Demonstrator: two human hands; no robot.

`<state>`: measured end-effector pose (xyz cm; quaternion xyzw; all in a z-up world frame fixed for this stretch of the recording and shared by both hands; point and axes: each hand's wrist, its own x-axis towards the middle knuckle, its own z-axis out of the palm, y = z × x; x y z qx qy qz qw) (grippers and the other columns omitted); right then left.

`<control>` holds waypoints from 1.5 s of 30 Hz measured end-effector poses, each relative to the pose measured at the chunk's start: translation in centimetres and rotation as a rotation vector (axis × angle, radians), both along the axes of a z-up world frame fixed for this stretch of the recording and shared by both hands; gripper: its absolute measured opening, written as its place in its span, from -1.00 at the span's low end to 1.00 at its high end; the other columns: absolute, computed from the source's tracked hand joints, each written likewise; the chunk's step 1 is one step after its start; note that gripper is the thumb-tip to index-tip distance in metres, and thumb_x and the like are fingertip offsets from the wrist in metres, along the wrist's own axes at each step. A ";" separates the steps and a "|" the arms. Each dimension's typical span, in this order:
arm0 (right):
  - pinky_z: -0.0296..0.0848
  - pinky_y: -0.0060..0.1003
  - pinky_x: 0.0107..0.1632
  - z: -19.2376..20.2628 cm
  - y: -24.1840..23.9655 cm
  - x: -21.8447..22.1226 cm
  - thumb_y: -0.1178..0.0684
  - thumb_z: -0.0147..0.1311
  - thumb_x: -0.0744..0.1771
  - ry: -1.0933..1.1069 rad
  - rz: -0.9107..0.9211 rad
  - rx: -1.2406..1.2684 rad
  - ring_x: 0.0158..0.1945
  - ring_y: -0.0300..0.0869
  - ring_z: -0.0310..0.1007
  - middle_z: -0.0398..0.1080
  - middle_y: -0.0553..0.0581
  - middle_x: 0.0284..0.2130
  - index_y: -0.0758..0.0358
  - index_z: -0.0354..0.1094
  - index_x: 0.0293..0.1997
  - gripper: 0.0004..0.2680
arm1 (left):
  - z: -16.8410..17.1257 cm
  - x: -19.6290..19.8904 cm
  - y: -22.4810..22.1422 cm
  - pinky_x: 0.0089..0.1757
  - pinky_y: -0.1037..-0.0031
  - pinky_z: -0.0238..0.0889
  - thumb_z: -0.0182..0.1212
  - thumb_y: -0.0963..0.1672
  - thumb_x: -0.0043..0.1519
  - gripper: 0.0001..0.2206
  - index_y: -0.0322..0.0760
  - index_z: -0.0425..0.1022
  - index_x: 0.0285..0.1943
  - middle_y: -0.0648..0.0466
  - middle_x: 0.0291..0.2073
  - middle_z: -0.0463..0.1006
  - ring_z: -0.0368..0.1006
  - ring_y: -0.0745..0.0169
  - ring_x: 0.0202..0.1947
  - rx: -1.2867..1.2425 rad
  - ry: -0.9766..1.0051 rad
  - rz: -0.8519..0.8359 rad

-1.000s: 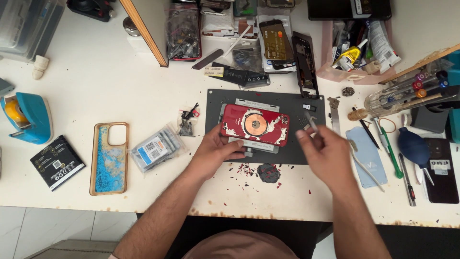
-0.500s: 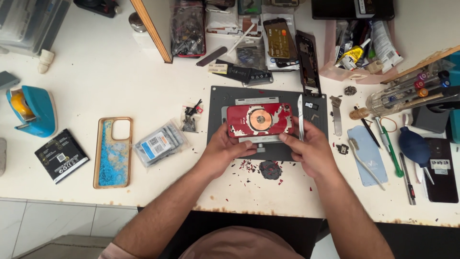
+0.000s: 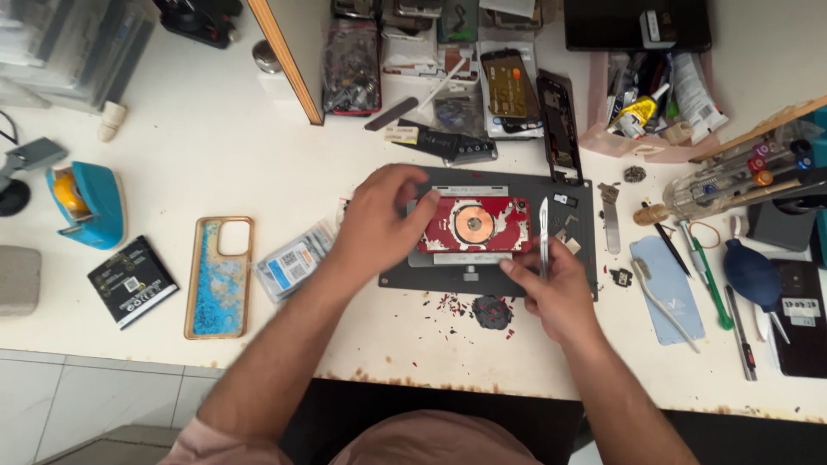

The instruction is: Scraping and cleaning adhesive residue from the backplate of a smartphone using a metal tool and a brush.

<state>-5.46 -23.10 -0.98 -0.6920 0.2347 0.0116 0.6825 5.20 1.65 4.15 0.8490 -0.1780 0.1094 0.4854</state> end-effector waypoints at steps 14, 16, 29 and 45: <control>0.01 -0.52 -0.72 1.2 0.7 1.0 0.23 0.24 0.30 -0.046 -0.091 0.112 -0.70 -0.44 0.04 0.30 -0.01 -0.53 0.35 0.35 0.09 -0.74 | 2.2 2.0 -2.6 -0.09 0.11 0.47 0.12 -0.01 0.25 -0.65 -0.29 0.69 -0.02 -0.20 -0.24 0.69 0.62 -0.23 -0.09 0.243 0.610 -0.208; 0.01 -0.53 -0.71 1.0 -0.2 1.9 0.23 0.23 0.30 -0.048 -0.086 0.114 -0.69 -0.46 0.02 0.27 -0.04 -0.53 0.35 0.35 0.13 -0.71 | 1.3 1.5 -2.2 -0.13 0.10 0.48 0.15 0.01 0.24 -0.63 -0.30 0.69 0.00 -0.19 -0.21 0.69 0.63 -0.23 -0.12 0.219 0.644 -0.190; 0.32 -0.46 -0.60 0.3 -3.7 7.3 0.18 0.27 0.25 -0.113 0.260 -0.297 -0.59 -0.32 0.30 0.48 0.07 -0.48 0.25 0.52 0.08 -0.72 | -4.7 -2.4 -1.9 -0.32 0.03 0.58 0.22 -0.23 0.15 -0.65 -0.70 0.48 0.07 -0.33 -0.41 0.58 0.61 -0.16 -0.44 -0.597 1.015 -0.211; 0.52 -0.06 -0.30 6.3 -0.2 3.4 0.12 0.14 0.39 -0.566 0.367 -1.090 -0.37 0.13 0.56 0.54 0.27 -0.45 0.19 0.59 0.08 -0.82 | -5.9 -1.9 -1.1 -0.36 0.09 0.61 0.10 -0.18 0.35 -0.53 -0.70 0.14 0.35 -0.46 -0.37 0.58 0.62 -0.23 -0.46 -0.628 0.878 -0.451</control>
